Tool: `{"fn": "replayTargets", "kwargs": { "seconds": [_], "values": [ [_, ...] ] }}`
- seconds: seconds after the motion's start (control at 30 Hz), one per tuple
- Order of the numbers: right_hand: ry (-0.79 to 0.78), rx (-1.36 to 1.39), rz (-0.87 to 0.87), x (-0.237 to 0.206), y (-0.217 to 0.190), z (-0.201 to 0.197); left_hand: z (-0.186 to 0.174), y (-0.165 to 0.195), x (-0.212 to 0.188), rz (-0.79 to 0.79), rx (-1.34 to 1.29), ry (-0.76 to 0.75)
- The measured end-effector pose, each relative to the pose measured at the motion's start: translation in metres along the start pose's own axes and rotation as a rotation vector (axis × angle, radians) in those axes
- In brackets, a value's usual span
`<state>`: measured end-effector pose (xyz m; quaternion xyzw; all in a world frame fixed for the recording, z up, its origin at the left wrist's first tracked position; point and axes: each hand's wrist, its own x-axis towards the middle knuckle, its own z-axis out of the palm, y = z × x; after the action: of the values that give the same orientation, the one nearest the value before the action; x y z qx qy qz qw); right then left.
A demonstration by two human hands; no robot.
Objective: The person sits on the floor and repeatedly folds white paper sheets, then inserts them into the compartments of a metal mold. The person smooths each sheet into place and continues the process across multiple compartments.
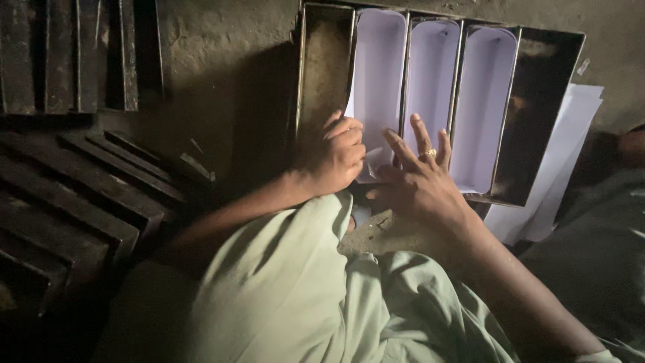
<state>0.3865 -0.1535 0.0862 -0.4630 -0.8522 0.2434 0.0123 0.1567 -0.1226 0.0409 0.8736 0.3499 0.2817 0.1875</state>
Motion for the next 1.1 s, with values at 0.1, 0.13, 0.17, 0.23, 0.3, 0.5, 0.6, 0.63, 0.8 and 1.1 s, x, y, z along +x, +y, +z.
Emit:
{"fn": "replayTargets", "kwargs": {
  "seconds": [0.1, 0.13, 0.17, 0.23, 0.3, 0.5, 0.6, 0.63, 0.8, 1.1],
  "values": [
    [-0.029, 0.026, 0.063, -0.002, -0.003, 0.002, -0.001, 0.002, 0.003, -0.061, -0.064, -0.055],
    [0.017, 0.049, 0.038, -0.003, -0.004, 0.002, -0.002, 0.003, 0.004, -0.084, -0.084, -0.083],
    [0.065, 0.07, 0.012, -0.004, -0.004, 0.001, -0.003, 0.003, 0.005, -0.102, -0.108, -0.137],
    [-0.001, 0.063, 0.024, -0.006, -0.005, 0.0, -0.007, 0.005, 0.006, -0.139, -0.158, -0.244],
    [-0.052, 0.026, 0.038, -0.006, -0.006, -0.001, -0.012, 0.008, 0.006, -0.135, -0.126, -0.369],
    [-0.109, -0.058, 0.066, 0.0, -0.011, 0.001, -0.028, 0.024, 0.008, 0.068, 0.199, -0.507],
    [-0.047, -0.05, 0.057, -0.001, -0.019, 0.0, -0.022, 0.016, 0.017, -0.026, 0.217, -0.671],
    [0.041, -0.016, 0.017, -0.003, -0.022, 0.0, -0.018, 0.008, 0.022, -0.083, 0.217, -0.757],
    [0.076, -0.021, -0.038, -0.002, -0.05, 0.013, 0.023, -0.056, 0.069, -0.158, 0.475, -0.421],
    [-0.016, -0.049, 0.119, -0.005, -0.061, 0.017, 0.056, -0.08, 0.134, -0.478, 0.411, -0.334]
  ]
}}
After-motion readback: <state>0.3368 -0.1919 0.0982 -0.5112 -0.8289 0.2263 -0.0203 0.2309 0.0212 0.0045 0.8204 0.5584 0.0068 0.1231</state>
